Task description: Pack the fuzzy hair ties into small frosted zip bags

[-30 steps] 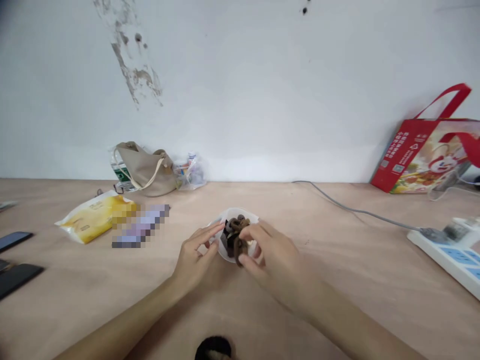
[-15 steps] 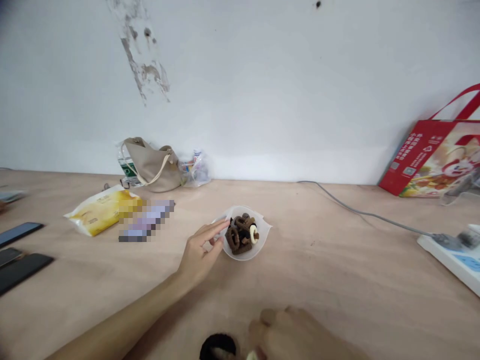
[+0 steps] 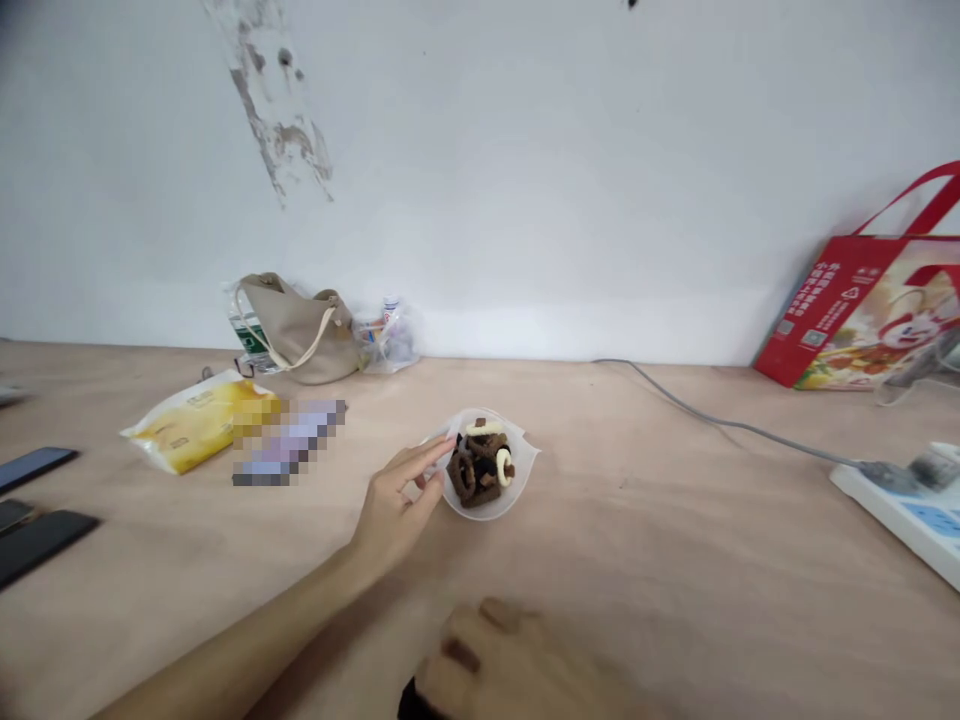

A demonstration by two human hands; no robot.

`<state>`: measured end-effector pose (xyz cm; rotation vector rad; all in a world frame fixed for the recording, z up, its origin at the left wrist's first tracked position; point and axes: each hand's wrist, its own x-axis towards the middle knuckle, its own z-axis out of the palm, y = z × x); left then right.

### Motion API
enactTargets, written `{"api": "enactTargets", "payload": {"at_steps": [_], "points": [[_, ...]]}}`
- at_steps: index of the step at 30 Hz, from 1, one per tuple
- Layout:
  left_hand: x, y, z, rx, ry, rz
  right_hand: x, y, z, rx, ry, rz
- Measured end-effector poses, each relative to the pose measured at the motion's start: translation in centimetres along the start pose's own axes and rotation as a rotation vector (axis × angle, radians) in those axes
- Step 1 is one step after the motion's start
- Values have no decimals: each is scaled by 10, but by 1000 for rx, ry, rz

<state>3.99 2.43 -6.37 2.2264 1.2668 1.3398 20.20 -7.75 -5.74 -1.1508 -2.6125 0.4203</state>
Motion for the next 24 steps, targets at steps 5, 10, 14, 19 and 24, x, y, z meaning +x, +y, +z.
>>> {"api": "enactTargets", "payload": {"at_steps": [5,10,14,19,24], "points": [[0,1,-1,-22,5,3,6,5,-17,-25,-148,-55],[0,3,-3,-5,-8,-27,21,33,-58,0,299,156],[0,3,-3,-6,0,-37,18,55,-49,-16,379,185],[0,1,-1,-3,4,-31,7,60,-22,-117,227,177],[0,1,0,-12,7,-41,6,54,-14,-135,112,157]]}}
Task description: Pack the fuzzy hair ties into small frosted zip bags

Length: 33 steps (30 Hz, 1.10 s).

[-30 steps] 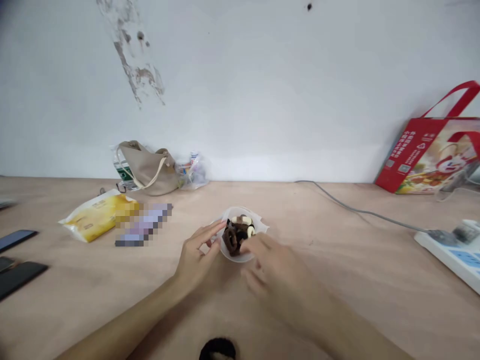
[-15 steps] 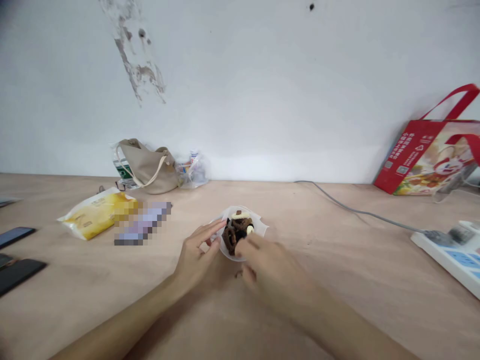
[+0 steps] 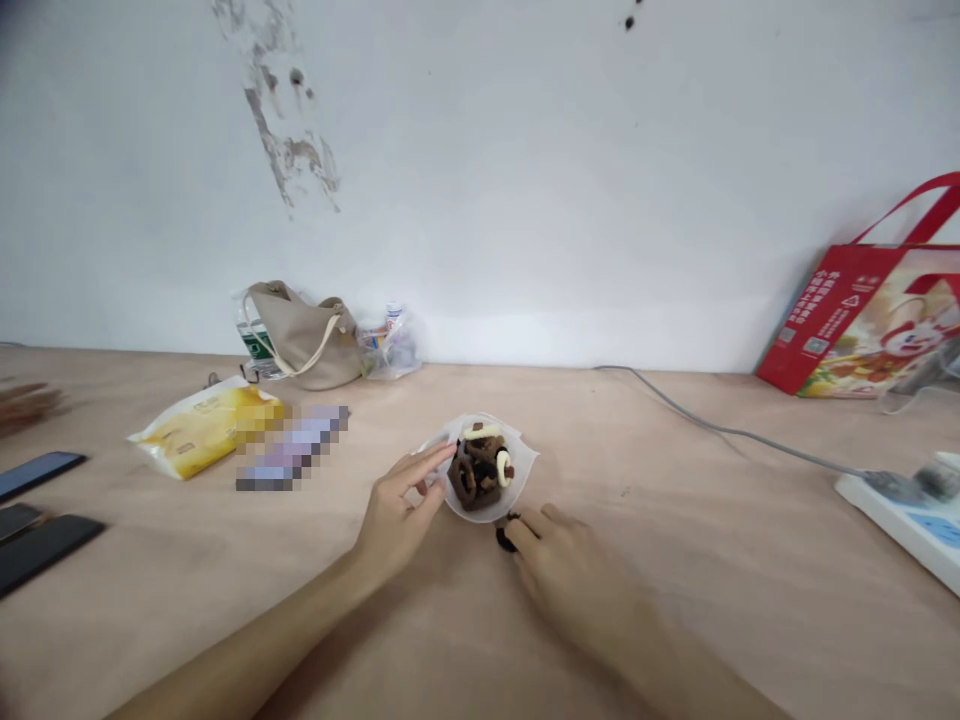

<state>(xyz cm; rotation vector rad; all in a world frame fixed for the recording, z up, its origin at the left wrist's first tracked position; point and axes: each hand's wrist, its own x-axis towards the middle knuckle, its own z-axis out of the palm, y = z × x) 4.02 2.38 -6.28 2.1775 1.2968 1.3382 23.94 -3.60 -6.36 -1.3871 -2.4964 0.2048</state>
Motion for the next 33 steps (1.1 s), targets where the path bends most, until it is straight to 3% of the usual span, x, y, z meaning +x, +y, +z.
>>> {"api": "enactTargets", "payload": {"at_steps": [5,8,10,12,17,22,25,27,29,33], "points": [[0,1,-1,-33,-8,-19,3,-10,-28,91,-24,-100],[0,2,-1,-60,-15,-37,13,-4,-42,88,162,-97],[0,2,-1,-82,-12,-50,21,6,-41,29,293,-93],[0,2,-1,-101,-8,-71,27,20,-33,-71,337,-47],[6,5,-7,-133,7,-140,30,40,-20,-132,266,35],[21,15,-33,-185,-23,-179,15,30,-56,134,227,112],[26,22,-49,-364,-217,-223,4,21,-74,362,182,184],[26,24,-55,-433,-350,-276,-1,19,-77,432,172,191],[23,24,-58,-448,-408,-313,-6,22,-74,461,170,189],[18,21,-59,-406,-292,-404,-15,34,-66,465,151,199]]}}
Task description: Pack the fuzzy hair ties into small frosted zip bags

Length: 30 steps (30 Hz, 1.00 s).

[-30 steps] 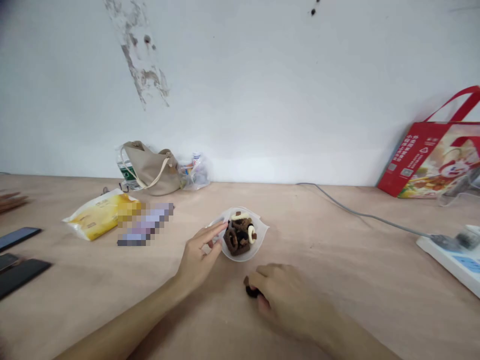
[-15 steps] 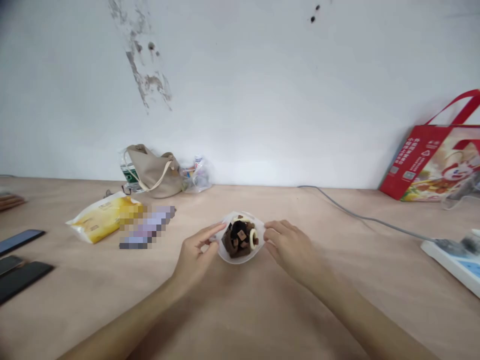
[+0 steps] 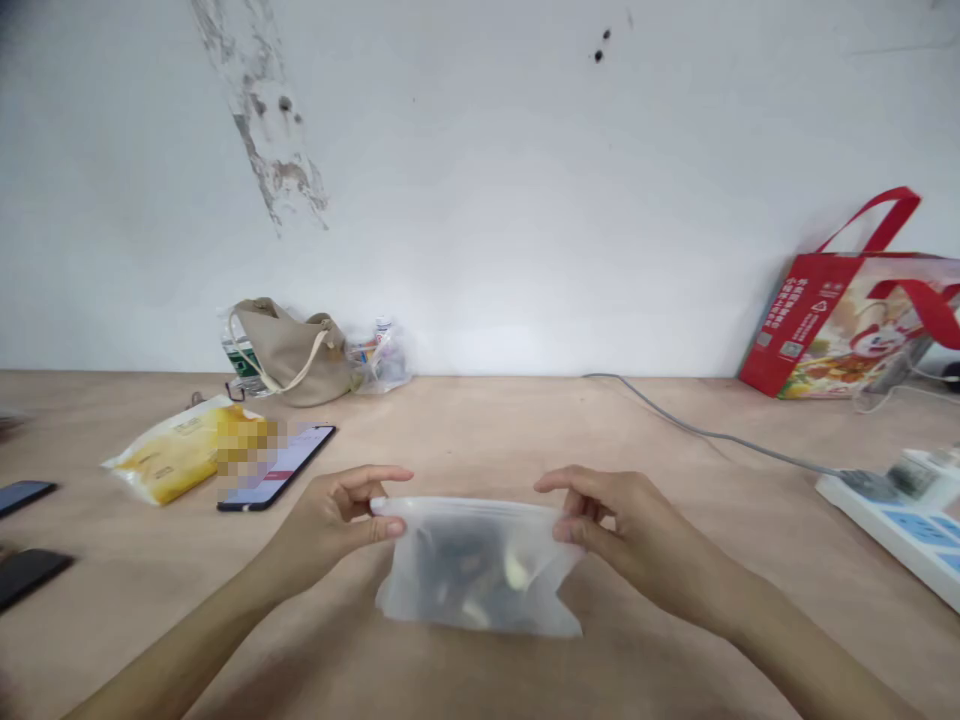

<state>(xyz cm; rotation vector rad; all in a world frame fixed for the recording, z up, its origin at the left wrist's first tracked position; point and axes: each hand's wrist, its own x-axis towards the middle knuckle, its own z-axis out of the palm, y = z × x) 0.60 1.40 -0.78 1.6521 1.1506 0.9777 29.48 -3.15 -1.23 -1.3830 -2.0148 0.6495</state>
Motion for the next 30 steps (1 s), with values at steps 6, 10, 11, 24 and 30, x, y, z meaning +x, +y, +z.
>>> {"api": "enactTargets", "payload": {"at_steps": [6,10,11,24,30], "points": [[-1,-3,8,-113,102,-223,-2,-1,-10,-242,-77,0],[-10,5,20,-146,42,-243,4,-39,8,-220,-18,-211],[-13,10,23,-140,32,-214,8,-51,16,-203,-2,-256],[-21,16,8,-90,-36,-107,22,-65,28,-455,61,-479],[-3,6,-27,12,87,165,-1,-12,-13,-685,302,-553]]}}
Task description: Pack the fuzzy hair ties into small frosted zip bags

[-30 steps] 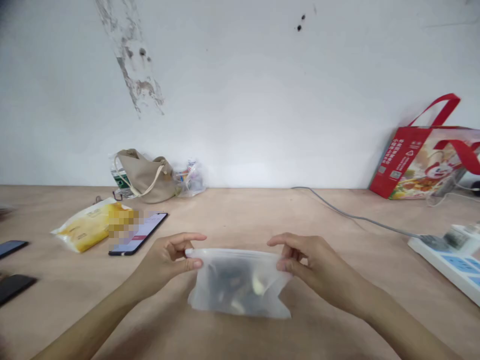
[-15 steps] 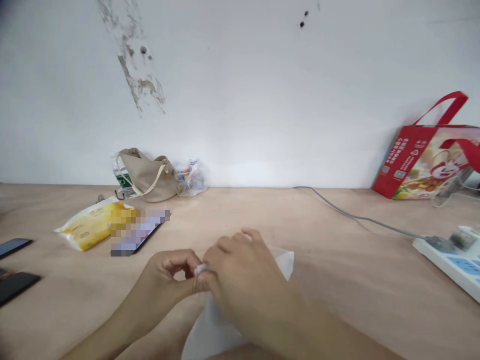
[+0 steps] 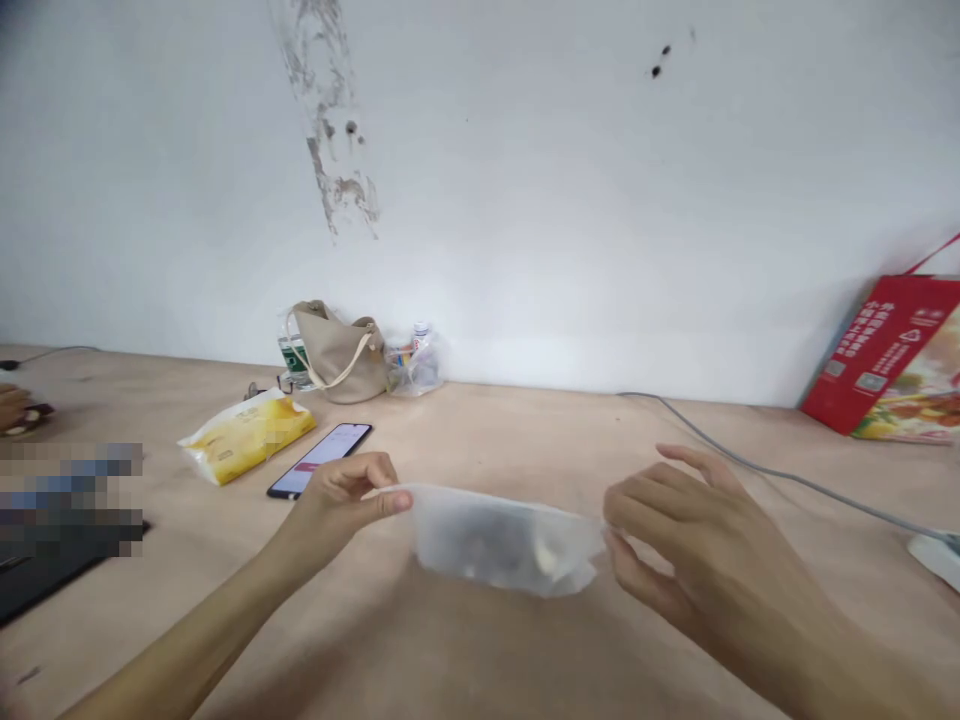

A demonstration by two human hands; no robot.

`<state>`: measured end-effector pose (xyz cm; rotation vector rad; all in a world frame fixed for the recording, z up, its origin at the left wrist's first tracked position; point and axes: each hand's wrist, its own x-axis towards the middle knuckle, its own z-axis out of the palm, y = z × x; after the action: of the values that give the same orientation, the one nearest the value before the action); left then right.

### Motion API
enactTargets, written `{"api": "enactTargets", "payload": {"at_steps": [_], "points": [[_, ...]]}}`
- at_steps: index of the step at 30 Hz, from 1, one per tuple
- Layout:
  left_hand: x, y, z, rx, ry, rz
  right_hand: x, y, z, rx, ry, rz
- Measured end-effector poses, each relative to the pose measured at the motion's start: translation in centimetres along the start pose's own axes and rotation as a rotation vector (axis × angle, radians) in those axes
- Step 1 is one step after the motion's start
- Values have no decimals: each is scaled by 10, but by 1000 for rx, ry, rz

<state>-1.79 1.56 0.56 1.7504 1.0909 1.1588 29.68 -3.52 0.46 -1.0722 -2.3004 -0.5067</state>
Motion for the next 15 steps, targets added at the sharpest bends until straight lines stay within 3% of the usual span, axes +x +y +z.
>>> {"api": "enactTargets", "payload": {"at_steps": [3,5,7,11,15], "points": [[-6,4,-1,90,-335,43,-26,-3,3,-35,-20,-12],[-16,5,10,145,-482,9,-38,-18,14,-7,-17,35],[-28,1,31,281,-405,19,-41,-37,33,21,48,21],[-49,-22,74,641,-471,173,-36,-68,76,-2,-32,-54],[-54,-44,93,794,-417,320,-44,-77,103,0,-106,34]]}}
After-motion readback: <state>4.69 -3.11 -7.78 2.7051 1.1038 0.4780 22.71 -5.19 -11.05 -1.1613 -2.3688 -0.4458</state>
